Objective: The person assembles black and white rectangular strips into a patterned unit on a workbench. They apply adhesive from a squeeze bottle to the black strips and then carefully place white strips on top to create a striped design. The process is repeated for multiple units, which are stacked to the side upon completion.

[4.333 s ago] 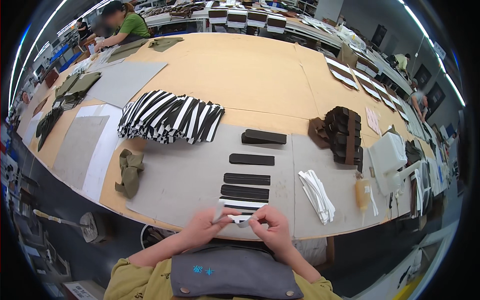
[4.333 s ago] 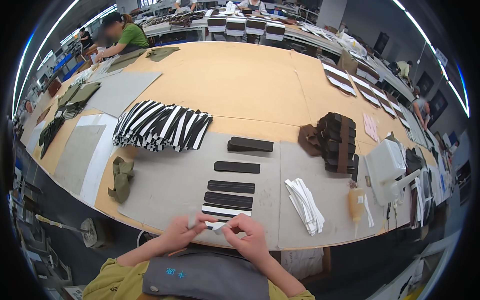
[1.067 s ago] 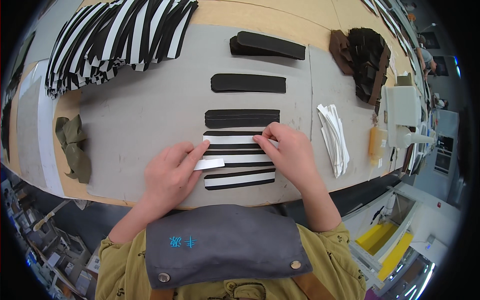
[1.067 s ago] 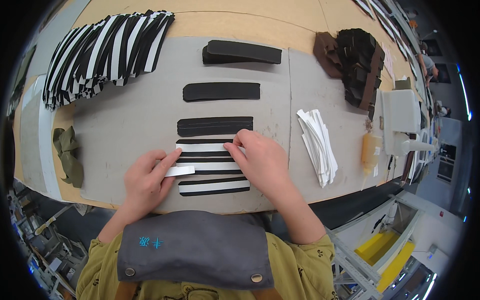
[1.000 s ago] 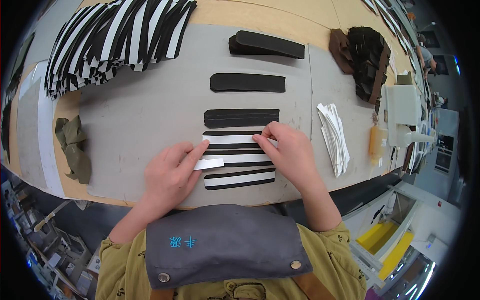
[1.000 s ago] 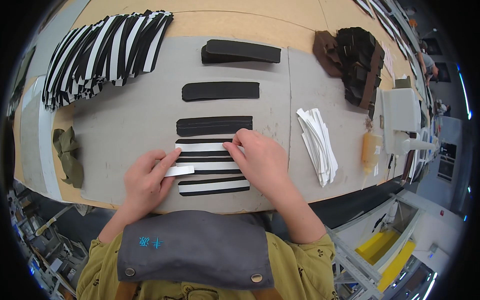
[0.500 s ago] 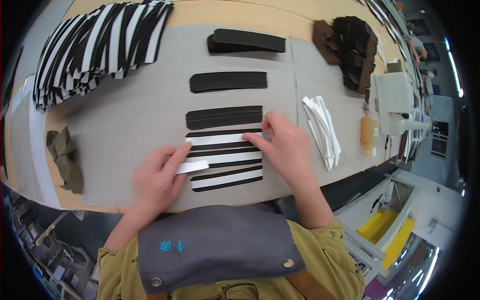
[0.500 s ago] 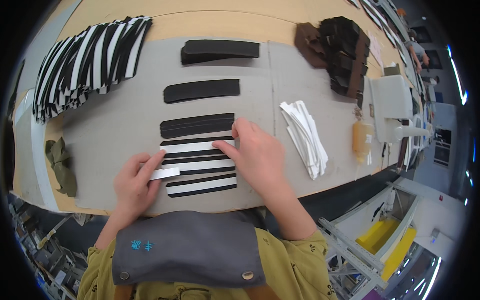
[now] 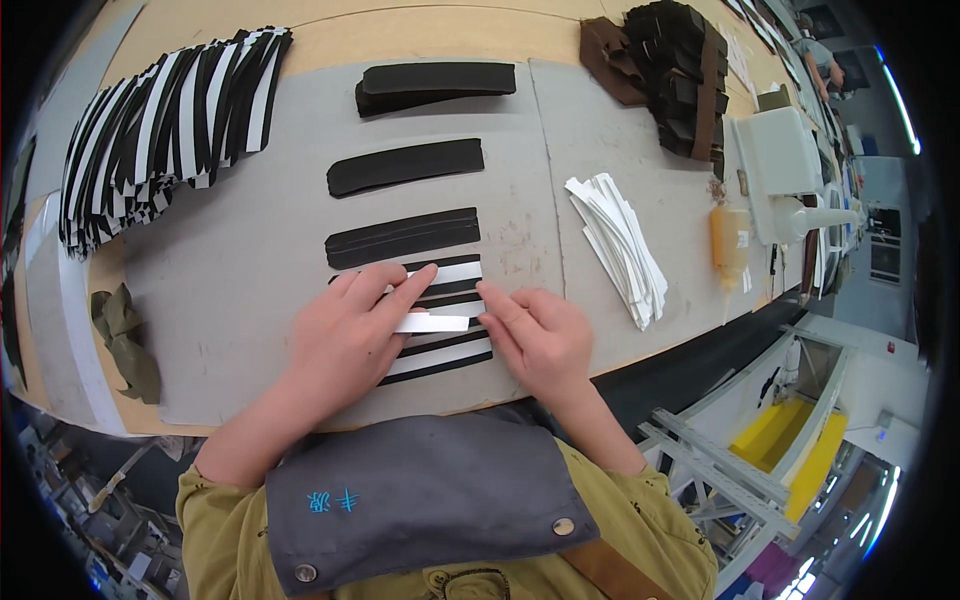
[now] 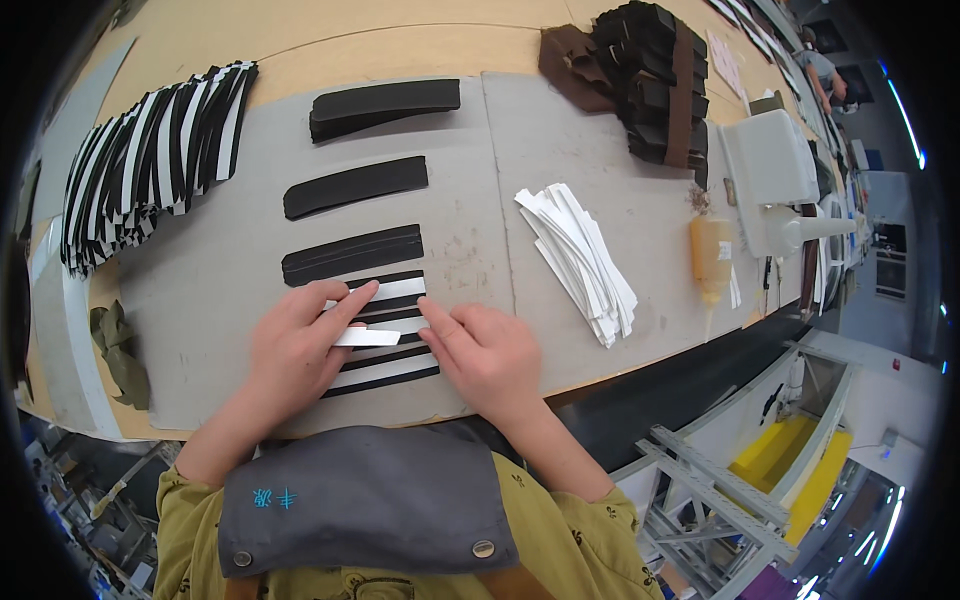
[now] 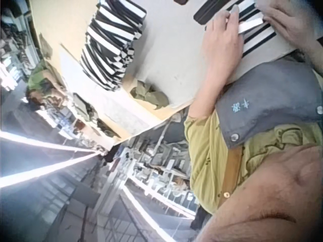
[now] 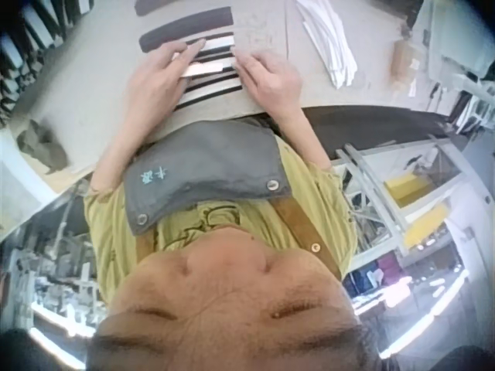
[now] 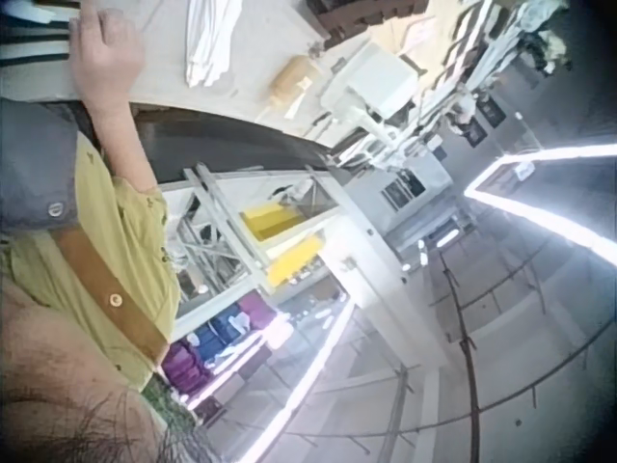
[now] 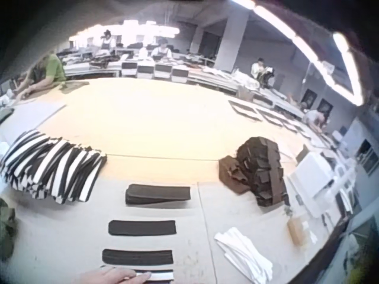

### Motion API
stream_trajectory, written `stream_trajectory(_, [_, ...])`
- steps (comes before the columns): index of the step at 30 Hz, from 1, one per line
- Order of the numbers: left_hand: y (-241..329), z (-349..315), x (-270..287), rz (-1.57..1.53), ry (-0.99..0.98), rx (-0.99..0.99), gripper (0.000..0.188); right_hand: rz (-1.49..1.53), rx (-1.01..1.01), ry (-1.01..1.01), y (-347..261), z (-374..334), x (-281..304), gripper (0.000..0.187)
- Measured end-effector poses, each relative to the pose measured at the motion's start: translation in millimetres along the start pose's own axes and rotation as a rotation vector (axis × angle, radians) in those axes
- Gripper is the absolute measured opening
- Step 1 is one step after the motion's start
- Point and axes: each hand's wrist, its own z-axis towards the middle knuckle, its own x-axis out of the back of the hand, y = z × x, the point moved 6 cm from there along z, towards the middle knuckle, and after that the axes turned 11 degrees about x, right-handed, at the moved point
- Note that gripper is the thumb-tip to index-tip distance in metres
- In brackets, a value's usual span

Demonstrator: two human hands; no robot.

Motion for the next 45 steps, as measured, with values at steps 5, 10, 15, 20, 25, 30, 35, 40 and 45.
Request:
stream_trajectory(5, [-4, 0, -16, -0.031, -0.062, 0.067, 0.066, -0.059, -0.006, -0.062, -6, 0, -2, 0.034])
stream_trajectory(10, [-5, 0, -19, -0.01, -0.059, 0.062, 0.066, -0.091, 0.002, -0.057, -5, -2, -4, 0.035])
stream_trajectory(15, [-5, -1, -20, 0.002, -0.03, 0.024, 0.066, -0.125, 0.027, -0.055, -5, -2, -3, 0.037])
stream_trajectory(20, [-2, -1, -20, 0.064, -0.006, 0.005, 0.067, -0.133, 0.027, -0.057, -5, -2, -3, 0.036])
stream_trajectory(25, [-1, -1, -19, 0.131, 0.056, -0.074, 0.055, -0.116, -0.002, -0.07, -5, 0, -3, 0.033])
stream_trajectory(30, [-1, -1, -19, 0.141, 0.056, -0.075, 0.057, -0.068, -0.003, -0.01, 1, -4, -3, 0.042])
stream_trajectory(35, [-1, -1, -19, 0.111, 0.044, -0.041, 0.061, -0.072, -0.06, -0.056, 0, 0, -1, 0.053])
stream_trajectory(40, [-2, -2, -17, 0.089, 0.063, -0.046, 0.058, -0.156, -0.055, -0.156, -1, -1, -8, 0.053])
stream_trajectory(45, [1, -25, 6, 0.087, 0.067, -0.117, 0.049, -0.153, -0.052, -0.149, 0, -2, -9, 0.049])
